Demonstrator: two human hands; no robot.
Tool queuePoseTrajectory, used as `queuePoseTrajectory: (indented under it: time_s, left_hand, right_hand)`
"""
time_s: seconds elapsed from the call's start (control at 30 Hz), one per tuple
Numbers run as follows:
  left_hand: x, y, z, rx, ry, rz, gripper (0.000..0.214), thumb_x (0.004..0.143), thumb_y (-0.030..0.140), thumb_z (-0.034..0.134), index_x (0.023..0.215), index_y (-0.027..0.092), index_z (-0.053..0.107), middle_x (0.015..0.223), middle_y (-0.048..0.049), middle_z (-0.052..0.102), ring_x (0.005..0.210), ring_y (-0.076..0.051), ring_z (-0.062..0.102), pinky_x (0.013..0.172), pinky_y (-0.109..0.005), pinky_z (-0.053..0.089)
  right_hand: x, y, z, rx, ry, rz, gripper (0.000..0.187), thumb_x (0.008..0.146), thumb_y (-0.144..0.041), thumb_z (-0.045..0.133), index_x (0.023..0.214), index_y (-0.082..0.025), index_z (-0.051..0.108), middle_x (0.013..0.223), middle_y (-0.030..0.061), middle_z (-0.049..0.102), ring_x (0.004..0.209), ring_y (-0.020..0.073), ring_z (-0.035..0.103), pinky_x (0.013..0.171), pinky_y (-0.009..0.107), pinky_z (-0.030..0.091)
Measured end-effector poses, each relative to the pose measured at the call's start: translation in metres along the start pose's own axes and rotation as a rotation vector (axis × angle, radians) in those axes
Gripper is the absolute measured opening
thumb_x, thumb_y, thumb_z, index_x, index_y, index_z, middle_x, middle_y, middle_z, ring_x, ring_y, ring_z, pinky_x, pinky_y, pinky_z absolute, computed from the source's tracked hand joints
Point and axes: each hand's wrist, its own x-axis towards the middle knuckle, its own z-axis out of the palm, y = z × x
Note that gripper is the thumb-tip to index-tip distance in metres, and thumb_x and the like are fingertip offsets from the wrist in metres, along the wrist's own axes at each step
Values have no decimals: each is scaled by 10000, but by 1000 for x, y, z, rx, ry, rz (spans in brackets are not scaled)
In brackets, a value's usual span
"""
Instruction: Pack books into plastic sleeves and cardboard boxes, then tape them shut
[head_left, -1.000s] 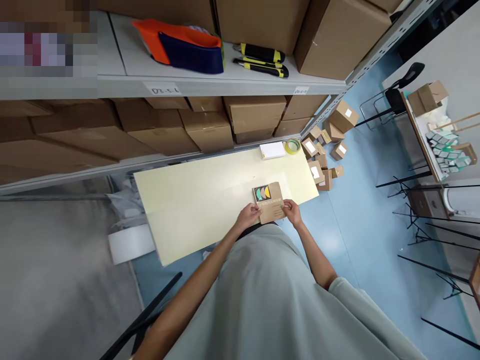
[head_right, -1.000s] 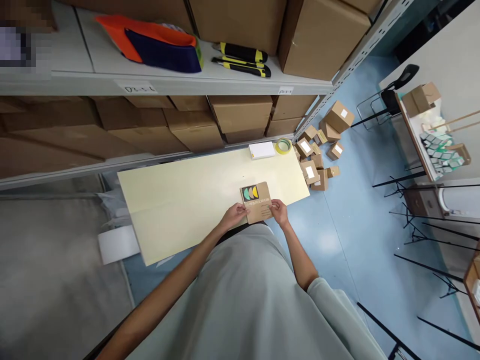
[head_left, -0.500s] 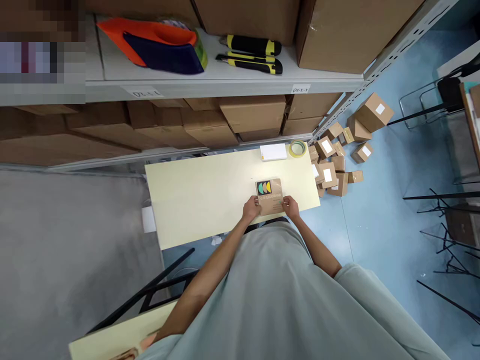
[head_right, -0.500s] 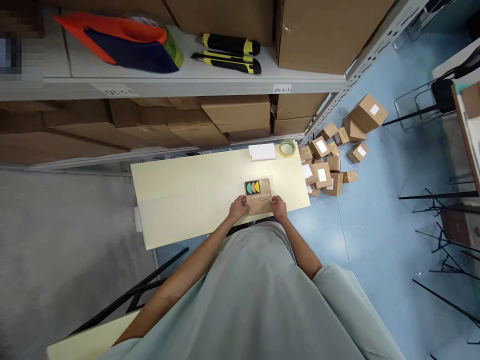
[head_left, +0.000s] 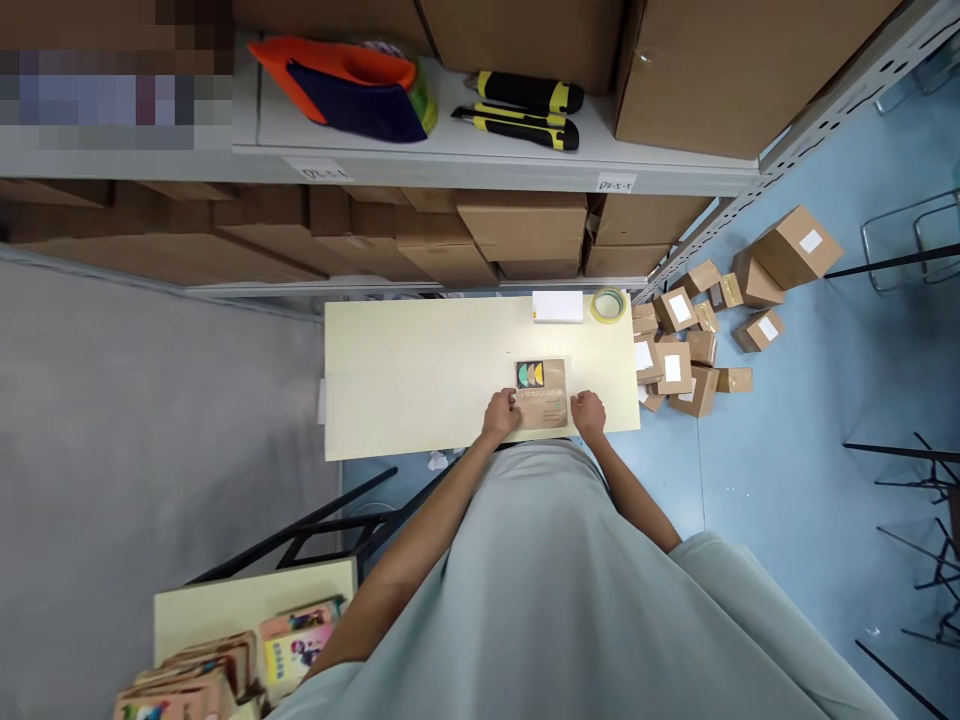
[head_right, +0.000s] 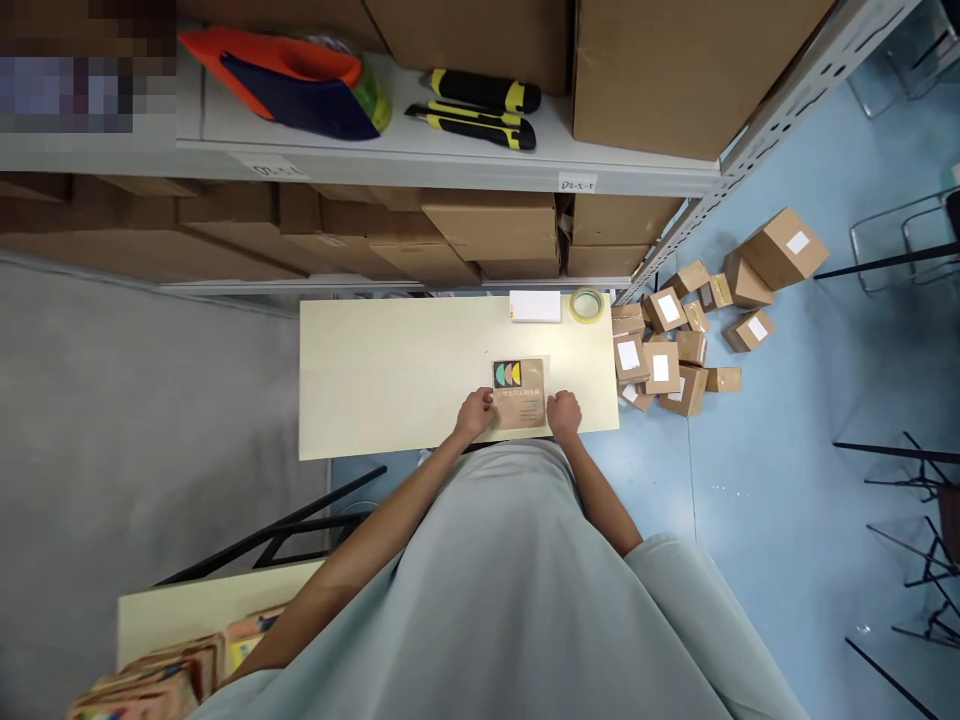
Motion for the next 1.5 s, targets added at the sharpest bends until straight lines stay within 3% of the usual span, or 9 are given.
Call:
queuePoseTrajectory:
  time_s: [0.3,0.4,0.5,0.73,0.93,1.1,1.23,1.33,1.5]
  left_hand:
    - [-12,2,1,59,25,55,469,921,123,596,1376,224,646,1219,-102,709,1097,-252,704,1011,-360,553]
    - [-14,2,0,73,19,76,466,942,126,575,1395,217,636,1228,-114,705,1118,-265,700,1025,-375,550]
    - [-15,1,-1,80,7,93,470,954,120,558,1409,217,629,1222,-113,708,1115,-264,700,1021,-379,552]
    - [-18,1,-9,118,-48,169,459,987,142,553,1436,220,607,1241,-121,702,1121,-270,701,1013,-384,546]
    - [-19,0,-22,146,-144,268,528,995,232,615,1519,208,557,1320,-153,668,1171,-302,699,993,-388,544]
    - [-24,-6,-38,104,-229,383,583,929,277,738,1497,230,612,1349,-145,685,1258,-312,702,1032,-366,558]
    - [-32,-9,-62,-154,-273,438,488,1023,320,604,1503,238,636,1484,-125,693,1281,-280,714,1112,-403,567]
    - [-36,-12,-83,-382,-274,418,436,1066,393,541,1443,217,672,1429,-106,754,1234,-260,747,1102,-399,583]
    - [-33,-29,-107,-325,-148,257,344,1015,481,647,1224,218,723,1225,-79,832,1090,-265,783,966,-360,604]
  right_hand:
    - [7,-8,10,13,-1,-63,150,976,-171,597,857,-205,682,1110,150,767,1043,277,743,900,348,526]
    - [8,-3,10,106,-2,-88,96,936,-230,633,842,-226,656,1098,108,779,1018,249,741,902,325,541]
    - [10,0,15,204,-21,-68,101,909,-298,630,824,-244,634,933,57,786,894,226,747,826,301,565]
    - [9,-9,23,343,9,-10,299,881,-523,686,949,-232,674,905,69,813,887,251,778,769,323,605]
    - [-14,-27,4,295,59,-42,239,836,-465,731,923,-248,683,974,69,820,916,269,780,888,370,603]
    - [-51,-62,-2,129,101,-137,227,905,-454,683,1012,-255,654,1032,48,806,856,237,766,826,335,574]
    - [-79,-97,13,8,126,-179,173,917,-373,688,1031,-262,620,1053,26,794,813,209,741,783,312,547]
    - [-96,-119,34,21,105,-232,192,963,-394,677,1092,-261,628,1109,22,779,782,183,736,760,305,549]
    - [-107,-136,67,176,-123,-350,272,926,-317,756,1181,-240,702,1256,60,759,886,169,786,790,280,602]
